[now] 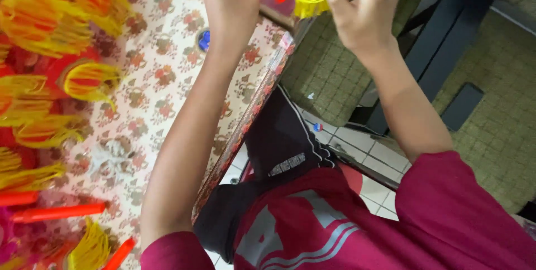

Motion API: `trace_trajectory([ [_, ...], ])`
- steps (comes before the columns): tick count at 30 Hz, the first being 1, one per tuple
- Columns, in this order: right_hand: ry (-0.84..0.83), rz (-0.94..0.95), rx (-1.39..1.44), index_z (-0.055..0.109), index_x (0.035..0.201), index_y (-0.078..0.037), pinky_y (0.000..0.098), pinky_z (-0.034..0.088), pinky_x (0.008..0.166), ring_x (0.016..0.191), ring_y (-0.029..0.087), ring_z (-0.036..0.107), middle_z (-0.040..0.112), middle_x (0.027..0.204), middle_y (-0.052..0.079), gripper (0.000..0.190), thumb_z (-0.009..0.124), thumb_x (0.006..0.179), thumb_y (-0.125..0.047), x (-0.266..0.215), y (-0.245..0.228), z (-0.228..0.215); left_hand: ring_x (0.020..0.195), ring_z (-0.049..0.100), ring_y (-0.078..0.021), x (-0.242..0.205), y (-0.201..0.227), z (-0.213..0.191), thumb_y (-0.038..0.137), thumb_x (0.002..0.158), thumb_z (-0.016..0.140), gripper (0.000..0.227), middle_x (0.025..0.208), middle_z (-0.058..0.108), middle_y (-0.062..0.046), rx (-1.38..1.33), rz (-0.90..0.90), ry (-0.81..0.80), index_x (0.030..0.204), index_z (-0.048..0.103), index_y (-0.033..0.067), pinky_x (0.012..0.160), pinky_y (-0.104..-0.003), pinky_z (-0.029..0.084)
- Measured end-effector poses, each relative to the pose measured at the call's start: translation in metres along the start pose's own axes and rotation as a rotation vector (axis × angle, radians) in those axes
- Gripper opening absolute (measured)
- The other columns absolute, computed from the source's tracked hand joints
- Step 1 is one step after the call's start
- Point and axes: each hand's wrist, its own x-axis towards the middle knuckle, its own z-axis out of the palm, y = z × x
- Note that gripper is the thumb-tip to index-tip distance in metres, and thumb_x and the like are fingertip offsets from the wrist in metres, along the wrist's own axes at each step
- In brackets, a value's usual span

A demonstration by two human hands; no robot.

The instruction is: Assembling and cleaning decorative plastic lanterns by attaching handles and wiping surfaces.

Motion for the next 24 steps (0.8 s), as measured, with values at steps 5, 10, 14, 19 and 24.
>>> trace_trajectory([
  [5,-0.274,0.036,-0.122,0.049,0.141,-0.003,0.0308,0.063,0.068,0.087,0.023,0.077,0.050,0.138,0.022,0.035,0.052,0.118,-0.029,0.027,-0.020,-0.012,0.052,0.065,-0.0070,-0.009,0.005,0.009,0.018,0.105,0.060,0.020,0.079,0.070,-0.004,0.110,-0.205,-0.107,0.105,0.053,-0.0009,0.038,-0.012,0.054],
  [10,-0.259,-0.196,-0.409,0.067,0.110,-0.001,0.0382,0.049,0.068,0.095,0.030,0.061,0.062,0.106,0.014,0.021,0.086,0.104,-0.008,0.030,-0.005,-0.010,0.127,0.058,-0.0318,-0.007,-0.019,0.002,0.058,0.090,0.102,0.085,0.137,0.065,-0.008,0.665,0.128,-0.206,0.141,0.051,0.0115,0.102,-0.047,0.050],
  [14,-0.342,-0.181,-0.413,0.060,0.097,-0.003,0.0343,0.051,0.072,0.092,0.025,0.064,0.067,0.105,0.013,0.032,0.082,0.111,-0.021,0.026,-0.001,0.004,0.133,0.053,-0.0310,-0.006,-0.025,0.003,0.065,0.077,0.106,0.099,0.147,0.051,-0.010,0.821,0.141,-0.276,0.144,0.052,0.0140,0.098,-0.045,0.058],
  [19,-0.426,-0.192,-0.559,0.074,0.094,-0.003,0.0392,0.056,0.068,0.084,0.027,0.069,0.072,0.123,0.008,0.024,0.075,0.112,-0.020,0.030,-0.001,0.009,0.113,0.060,-0.0282,-0.001,-0.021,-0.001,0.085,0.087,0.079,0.084,0.127,0.064,-0.006,0.993,0.237,-0.291,0.131,0.063,0.0156,0.087,-0.046,0.054],
  [24,-0.427,-0.239,-0.589,0.074,0.093,-0.010,0.0383,0.053,0.080,0.093,0.026,0.069,0.076,0.108,0.007,0.022,0.084,0.108,-0.022,0.047,-0.025,0.006,0.118,0.057,-0.0359,-0.007,-0.017,-0.008,0.083,0.089,0.065,0.076,0.112,0.072,-0.011,0.969,0.097,-0.349,0.127,0.069,0.0170,0.102,-0.055,0.039],
])
